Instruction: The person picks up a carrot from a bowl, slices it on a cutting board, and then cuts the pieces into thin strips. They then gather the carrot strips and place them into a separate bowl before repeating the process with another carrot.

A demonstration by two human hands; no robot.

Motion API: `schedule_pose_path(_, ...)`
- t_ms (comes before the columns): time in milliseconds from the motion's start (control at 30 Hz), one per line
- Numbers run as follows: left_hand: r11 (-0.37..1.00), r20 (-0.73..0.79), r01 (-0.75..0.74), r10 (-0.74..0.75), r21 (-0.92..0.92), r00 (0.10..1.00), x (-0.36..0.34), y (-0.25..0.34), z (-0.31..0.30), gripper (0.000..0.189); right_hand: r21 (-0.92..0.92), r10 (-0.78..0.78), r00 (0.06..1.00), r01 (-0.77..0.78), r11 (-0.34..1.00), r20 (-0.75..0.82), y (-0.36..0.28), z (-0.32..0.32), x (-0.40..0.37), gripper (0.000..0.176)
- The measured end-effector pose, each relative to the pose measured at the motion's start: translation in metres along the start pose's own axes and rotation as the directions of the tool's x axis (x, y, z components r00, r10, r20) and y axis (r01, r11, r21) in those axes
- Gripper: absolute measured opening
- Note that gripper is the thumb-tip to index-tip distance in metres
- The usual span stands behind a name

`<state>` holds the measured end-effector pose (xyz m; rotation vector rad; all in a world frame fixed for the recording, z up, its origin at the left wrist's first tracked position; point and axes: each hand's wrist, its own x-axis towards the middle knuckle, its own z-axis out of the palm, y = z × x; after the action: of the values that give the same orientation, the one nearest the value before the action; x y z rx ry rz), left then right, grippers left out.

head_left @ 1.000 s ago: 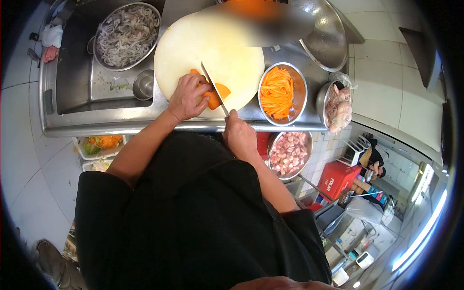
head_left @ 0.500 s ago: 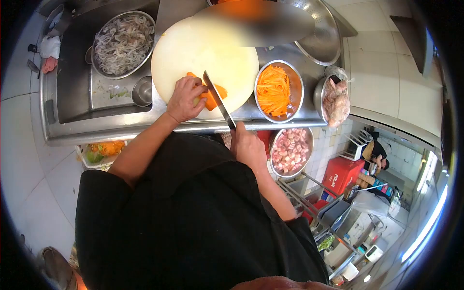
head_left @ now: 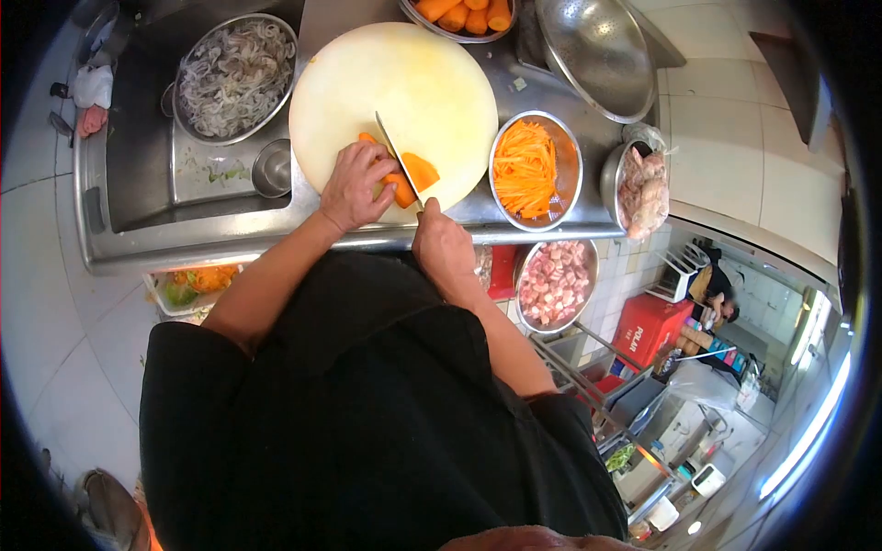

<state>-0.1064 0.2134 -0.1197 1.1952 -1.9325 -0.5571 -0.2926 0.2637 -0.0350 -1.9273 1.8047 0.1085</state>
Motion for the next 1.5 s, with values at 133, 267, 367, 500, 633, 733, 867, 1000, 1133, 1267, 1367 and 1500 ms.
schedule_pose_path(133,1.0,-0.003,-0.008,0.008,-0.009,1.0,-0.001,-0.003,0.001,0.029,-0.001,0.045,0.999,-0.045,0.999,0.014,-0.005,-0.012,-0.005,0.012)
schedule_pose_path(267,1.0,0.009,0.009,-0.009,-0.018,1.0,0.0,-0.001,-0.003,0.029,0.006,0.104,0.994,-0.104,0.995,0.038,-0.015,-0.045,-0.033,0.015)
schedule_pose_path(367,1.0,0.004,0.006,-0.006,-0.022,1.0,0.0,0.0,-0.001,0.029,-0.03,0.124,0.991,-0.123,0.992,0.045,-0.018,-0.058,-0.06,0.015)
schedule_pose_path(500,0.999,-0.004,0.006,-0.006,-0.038,1.0,0.001,0.0,-0.002,0.029,-0.026,0.161,0.985,-0.159,0.987,0.056,-0.021,-0.056,-0.069,0.013)
schedule_pose_path(633,0.999,0.004,0.008,-0.007,-0.034,1.0,0.001,0.001,-0.003,0.028,-0.006,0.13,0.991,-0.13,0.992,0.037,-0.015,-0.034,-0.055,0.008)
schedule_pose_path(733,1.0,-0.004,0.012,-0.012,-0.017,1.0,0.002,0.001,-0.002,0.028,0.012,0.075,0.997,-0.076,0.997,0.021,-0.011,-0.011,-0.025,0.009)
schedule_pose_path(867,1.0,0.013,0.012,-0.012,-0.003,1.0,0.001,-0.003,-0.002,0.029,-0.03,0.073,0.997,-0.073,0.997,0.0,-0.008,0.01,-0.003,0.01)
schedule_pose_path(1000,0.998,0.013,0.018,-0.017,-0.058,1.0,0.0,-0.005,0.0,0.029,-0.02,0.07,0.997,-0.07,0.997,-0.023,-0.007,0.007,-0.005,0.012)
schedule_pose_path(1133,0.995,0.077,-0.047,0.054,-0.093,0.996,0.009,-0.014,-0.016,0.028,0.035,-0.014,0.989,0.02,0.999,-0.145,-0.006,-0.001,-0.021,0.015)
schedule_pose_path(1267,0.993,0.088,-0.08,0.088,-0.092,0.992,0.009,-0.018,-0.017,0.028,-0.012,0.021,0.992,-0.023,1.0,-0.123,-0.001,0.008,-0.027,0.019)
schedule_pose_path(1367,0.994,0.086,-0.07,0.077,-0.08,0.993,0.008,-0.017,-0.017,0.028,-0.005,0.027,0.995,-0.027,1.0,-0.096,-0.001,0.009,-0.021,0.023)
schedule_pose_path(1500,0.995,0.101,-0.064,0.071,-0.074,0.992,0.009,-0.019,-0.016,0.028,-0.023,0.104,0.993,-0.106,0.994,-0.061,-0.015,-0.017,-0.021,0.024)
